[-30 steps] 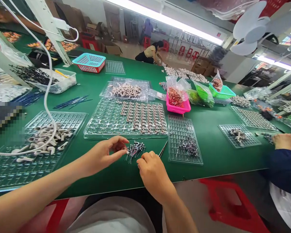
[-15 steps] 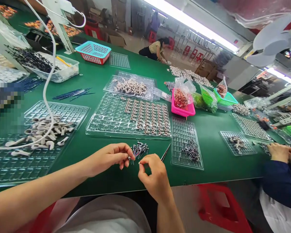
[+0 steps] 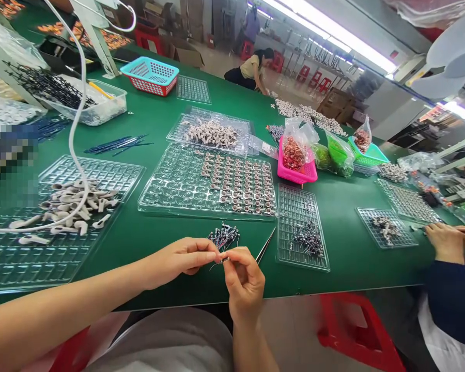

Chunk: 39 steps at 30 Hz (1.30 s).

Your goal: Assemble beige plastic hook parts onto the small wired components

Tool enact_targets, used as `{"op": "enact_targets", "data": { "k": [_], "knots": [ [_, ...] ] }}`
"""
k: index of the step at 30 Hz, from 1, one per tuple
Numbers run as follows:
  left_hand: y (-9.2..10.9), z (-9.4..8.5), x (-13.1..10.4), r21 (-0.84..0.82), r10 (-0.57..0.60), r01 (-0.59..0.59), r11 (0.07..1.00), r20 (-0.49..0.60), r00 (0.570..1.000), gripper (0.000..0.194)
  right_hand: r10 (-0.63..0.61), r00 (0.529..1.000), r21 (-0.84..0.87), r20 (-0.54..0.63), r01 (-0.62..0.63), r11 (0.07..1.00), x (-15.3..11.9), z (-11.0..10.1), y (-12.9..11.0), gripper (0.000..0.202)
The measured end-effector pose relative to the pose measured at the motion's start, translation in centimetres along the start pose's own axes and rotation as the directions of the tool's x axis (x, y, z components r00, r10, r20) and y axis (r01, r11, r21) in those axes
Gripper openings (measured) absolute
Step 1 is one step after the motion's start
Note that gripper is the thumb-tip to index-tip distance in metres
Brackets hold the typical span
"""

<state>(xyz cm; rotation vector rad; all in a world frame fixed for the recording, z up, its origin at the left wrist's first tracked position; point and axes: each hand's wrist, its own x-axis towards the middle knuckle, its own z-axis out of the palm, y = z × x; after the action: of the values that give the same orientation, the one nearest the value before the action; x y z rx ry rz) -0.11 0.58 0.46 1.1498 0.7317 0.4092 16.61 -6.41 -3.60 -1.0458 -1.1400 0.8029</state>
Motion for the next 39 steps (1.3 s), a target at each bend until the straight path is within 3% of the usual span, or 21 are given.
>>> {"op": "enact_targets", "data": {
  "k": [4,13,18,25,39],
  "knots": [
    [0.1,0.0,0.1,-0.075,-0.03,0.034,0.997,0.047,0.998,0.041,-0.126,0.992,-0.061,0.027,0.128,0.99,0.0,0.2,-0.1,0.021],
    [0.0,-0.2,0.2,-0.27,-0.094,0.128,0.954,0.136,0.986,0.042,-0.16,0.984,-0.108,0.08,0.168,0.98,-0.5,-0.1,0.1,0.024],
    [-0.2,-0.4,0.3,-0.218,-0.098,0.116,0.969,0.093,0.991,0.039,-0.156,0.974,-0.213,0.168,0.19,0.958,-0.5,-0.9,-0.6,0.026],
    [0.0,-0.4,0.1,-0.115,-0.132,0.14,0.984,0.075,0.988,0.036,-0.227,0.945,-0.432,0.234,0.31,0.847,-0.5,-1.8,-1.2,0.029],
    [-0.1,-0.6,0.2,-0.256,-0.159,0.181,0.949,0.104,0.982,0.035,-0.177,0.957,-0.451,0.228,0.265,0.852,-0.8,-1.2,-0.5,0.014]
  ]
}}
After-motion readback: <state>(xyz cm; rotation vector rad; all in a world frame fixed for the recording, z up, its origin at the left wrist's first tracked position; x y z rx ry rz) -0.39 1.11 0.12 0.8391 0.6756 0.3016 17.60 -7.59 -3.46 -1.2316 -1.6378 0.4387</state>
